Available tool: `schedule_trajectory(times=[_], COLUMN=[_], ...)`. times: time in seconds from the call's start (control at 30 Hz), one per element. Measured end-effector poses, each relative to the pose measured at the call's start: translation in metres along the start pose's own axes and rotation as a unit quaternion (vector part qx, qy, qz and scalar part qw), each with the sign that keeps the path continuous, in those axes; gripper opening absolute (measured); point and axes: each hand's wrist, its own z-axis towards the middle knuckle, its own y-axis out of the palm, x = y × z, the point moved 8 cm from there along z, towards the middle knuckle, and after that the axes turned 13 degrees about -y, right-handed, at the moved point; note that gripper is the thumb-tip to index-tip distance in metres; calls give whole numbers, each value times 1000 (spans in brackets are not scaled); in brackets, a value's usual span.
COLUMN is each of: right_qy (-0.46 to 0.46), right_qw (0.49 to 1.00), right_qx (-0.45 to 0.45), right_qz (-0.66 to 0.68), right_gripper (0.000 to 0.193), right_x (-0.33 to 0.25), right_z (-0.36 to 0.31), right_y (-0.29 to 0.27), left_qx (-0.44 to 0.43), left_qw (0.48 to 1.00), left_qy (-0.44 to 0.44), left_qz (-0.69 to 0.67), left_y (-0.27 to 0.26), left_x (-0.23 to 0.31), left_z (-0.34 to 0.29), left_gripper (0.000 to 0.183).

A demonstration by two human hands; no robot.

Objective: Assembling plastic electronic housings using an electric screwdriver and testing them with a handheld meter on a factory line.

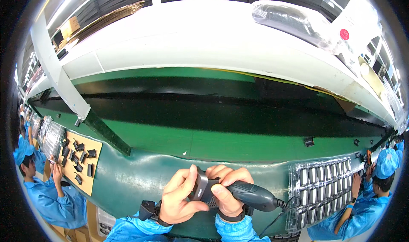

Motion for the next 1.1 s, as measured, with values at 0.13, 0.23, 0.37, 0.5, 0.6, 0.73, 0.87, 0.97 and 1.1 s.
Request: schedule_trajectory(times=[0.13, 0.23, 0.37, 0.5, 0.6, 0.73, 0.87, 0.97, 1.1], right_qy=[17, 2, 6, -50, -12, -18, -40, -29, -15], right_qw=[1000, 998, 987, 983, 978, 976, 964, 948, 935], right_qx=[-5, 6, -64, -97, -174, -184, -242, -307, -351], right_qz=[-6, -67, -148, -145, -111, -114, -99, -73, -41], right_gripper=[30, 33, 42, 48, 29, 27, 27, 29, 29], right_x=[6, -9, -41, -66, -89, -118, -152, -169, -184], right_z=[-10, -29, -65, -94, -103, -108, -114, -122, -140], right_y=[20, 44, 89, 122, 147, 166, 198, 214, 241], left_qx=[-23, -14, -48, -56, -33, -91, -132, -98, -61], left_qw=[998, 999, 982, 988, 995, 985, 968, 977, 981], left_qy=[-11, 19, -107, -64, -28, -64, -90, -129, -113], left_qz=[-54, -41, -148, -126, -95, -130, -192, -138, -146], left_y=[-24, -50, -70, -86, -96, -95, -90, -102, -108], left_x=[6, 29, 53, 73, 102, 129, 139, 169, 184], left_z=[-1, -18, -64, -104, -119, -137, -161, -185, -230], left_gripper=[62, 66, 80, 68, 61, 53, 39, 22, 19])
